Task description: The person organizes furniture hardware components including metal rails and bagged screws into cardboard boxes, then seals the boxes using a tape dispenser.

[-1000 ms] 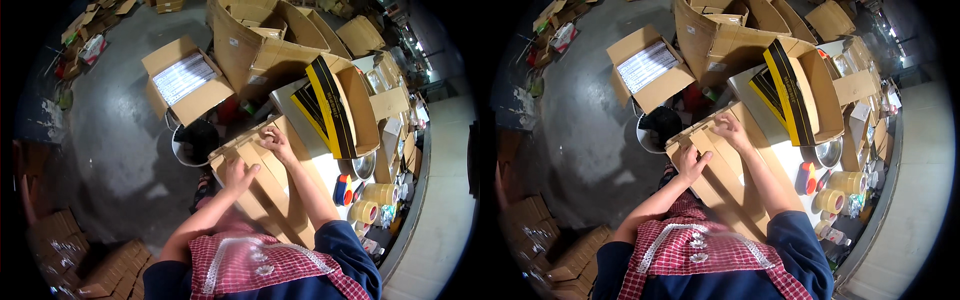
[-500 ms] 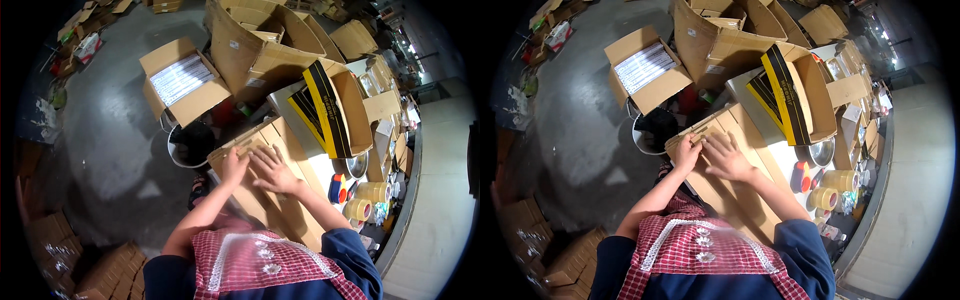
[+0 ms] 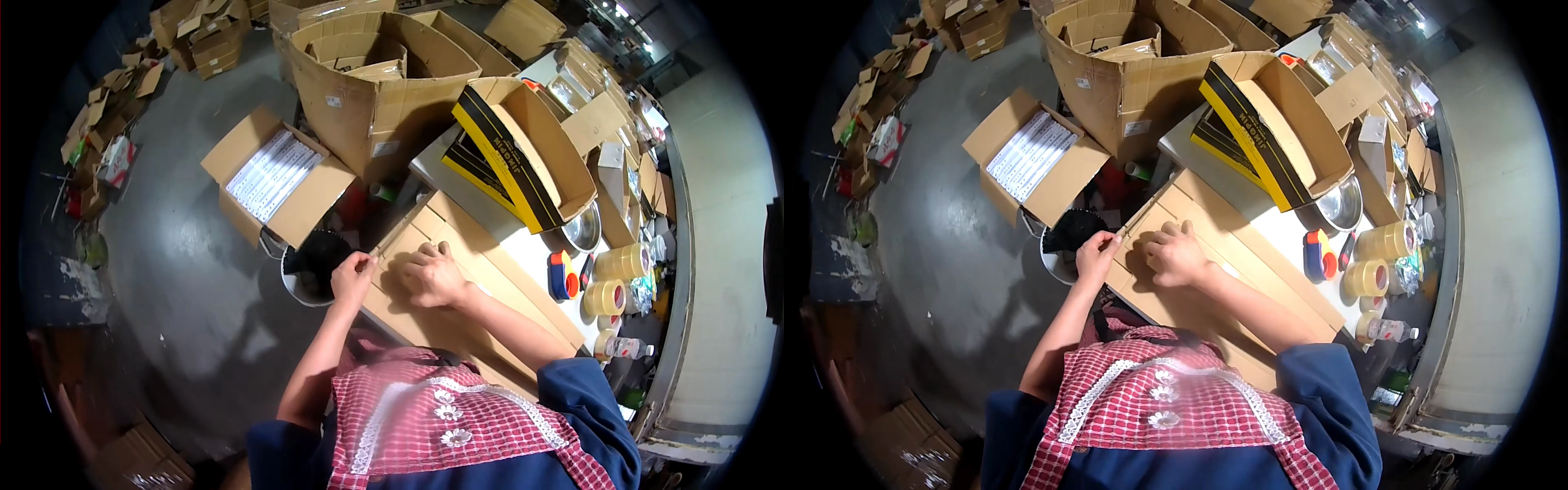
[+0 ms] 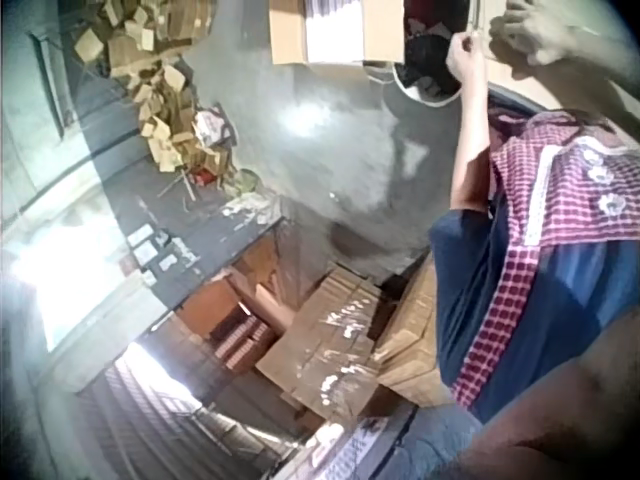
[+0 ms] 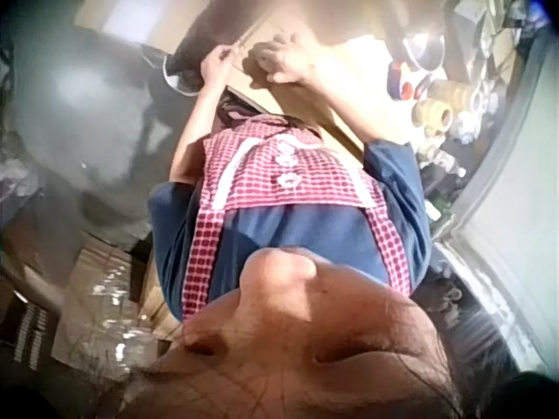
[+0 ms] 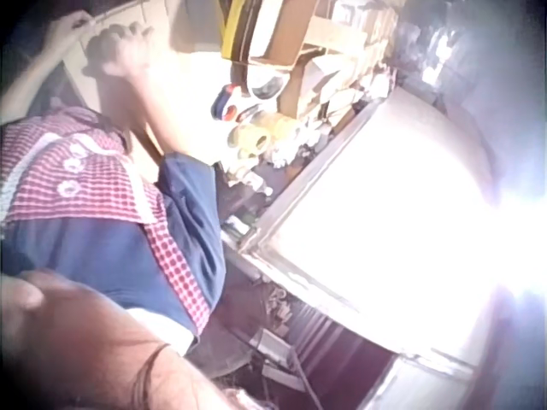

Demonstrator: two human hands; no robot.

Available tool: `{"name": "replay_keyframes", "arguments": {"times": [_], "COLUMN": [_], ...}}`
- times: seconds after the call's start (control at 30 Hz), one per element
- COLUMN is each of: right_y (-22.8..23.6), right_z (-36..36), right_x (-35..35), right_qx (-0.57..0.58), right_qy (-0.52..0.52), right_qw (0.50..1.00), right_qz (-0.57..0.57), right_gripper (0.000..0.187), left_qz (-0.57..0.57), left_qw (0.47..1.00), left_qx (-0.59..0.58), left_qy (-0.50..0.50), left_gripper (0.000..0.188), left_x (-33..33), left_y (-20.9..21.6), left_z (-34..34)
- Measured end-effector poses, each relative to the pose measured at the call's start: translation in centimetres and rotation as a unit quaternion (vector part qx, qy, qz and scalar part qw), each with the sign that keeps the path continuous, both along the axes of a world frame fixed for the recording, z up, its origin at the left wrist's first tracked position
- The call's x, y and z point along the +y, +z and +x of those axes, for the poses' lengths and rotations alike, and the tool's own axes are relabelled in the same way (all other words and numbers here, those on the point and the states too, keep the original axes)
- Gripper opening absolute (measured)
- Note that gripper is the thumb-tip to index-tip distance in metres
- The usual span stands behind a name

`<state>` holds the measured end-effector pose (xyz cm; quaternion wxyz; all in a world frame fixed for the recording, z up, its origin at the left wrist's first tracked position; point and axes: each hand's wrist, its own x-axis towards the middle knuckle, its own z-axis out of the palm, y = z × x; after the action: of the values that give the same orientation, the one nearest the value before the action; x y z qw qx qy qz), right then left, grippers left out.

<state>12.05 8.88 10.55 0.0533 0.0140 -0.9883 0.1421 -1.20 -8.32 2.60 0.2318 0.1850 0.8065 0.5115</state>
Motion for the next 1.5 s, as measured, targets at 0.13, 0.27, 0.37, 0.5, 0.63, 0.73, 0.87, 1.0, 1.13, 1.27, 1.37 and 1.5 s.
{"name": "replay_keyframes", "arguments": {"times": [0.13, 0.27, 0.37, 0.5, 0.63, 0.73, 0.87, 1.0, 1.13, 1.27, 1.37, 1.5], "right_y": [0.0, -0.7, -1.9, -1.6, -0.4, -0.2, 1.6, 1.2, 0.9, 0.2, 0.5, 0.6], "right_z": [-2.5, -6.6, -9.3, -10.6, -11.2, -10.8, -7.4, -2.2, -1.8, -2.3, -2.4, -4.6], "right_x": [-0.6, -2.2, -3.2, -3.8, -3.4, -2.4, -1.8, -2.8, -3.1, -3.5, -3.6, -2.9], "right_qx": [-0.017, 0.019, 0.061, 0.003, -0.049, -0.04, -0.033, -0.05, -0.033, 0.008, -0.016, -0.037], "right_qy": [-0.014, -0.019, -0.022, -0.029, -0.008, 0.0, -0.027, -0.154, -0.185, -0.19, -0.173, -0.146], "right_qw": [1.0, 0.999, 0.998, 0.999, 0.999, 0.998, 0.991, 0.983, 0.979, 0.98, 0.985, 0.987], "right_qz": [-0.017, -0.023, -0.016, -0.013, 0.012, -0.055, -0.127, -0.086, -0.078, -0.058, -0.021, -0.047], "right_gripper": [0.033, 0.036, 0.039, 0.04, 0.039, 0.047, 0.077, 0.109, 0.114, 0.111, 0.109, 0.112], "left_qz": [0.004, 0.087, 0.215, 0.178, 0.103, 0.143, 0.163, 0.179, 0.142, 0.106, 0.079, 0.088], "left_qw": [0.995, 0.966, 0.901, 0.941, 0.995, 0.988, 0.977, 0.969, 0.958, 0.966, 0.973, 0.987], "left_qx": [-0.097, -0.239, -0.366, -0.284, 0.014, 0.037, 0.018, -0.143, -0.214, -0.19, -0.163, -0.058], "left_qy": [0.01, 0.042, 0.091, 0.039, -0.004, -0.048, -0.138, -0.088, -0.125, -0.142, -0.142, -0.122], "left_gripper": [0.04, 0.037, 0.024, 0.02, 0.006, 0.017, 0.027, 0.033, 0.038, 0.037, 0.042, 0.038], "left_x": [-0.9, -1.0, -1.4, -3.0, -2.1, -2.1, -2.7, -2.4, 0.6, 0.7, 0.3, 0.3], "left_y": [-0.9, -1.9, -2.5, -4.9, -2.0, 0.6, 2.3, 1.6, 2.9, 1.5, 1.6, 1.3], "left_z": [-1.7, -3.0, -4.1, -6.1, -5.4, -5.5, -6.1, -6.0, -7.1, -7.0, -6.6, -5.7]}}
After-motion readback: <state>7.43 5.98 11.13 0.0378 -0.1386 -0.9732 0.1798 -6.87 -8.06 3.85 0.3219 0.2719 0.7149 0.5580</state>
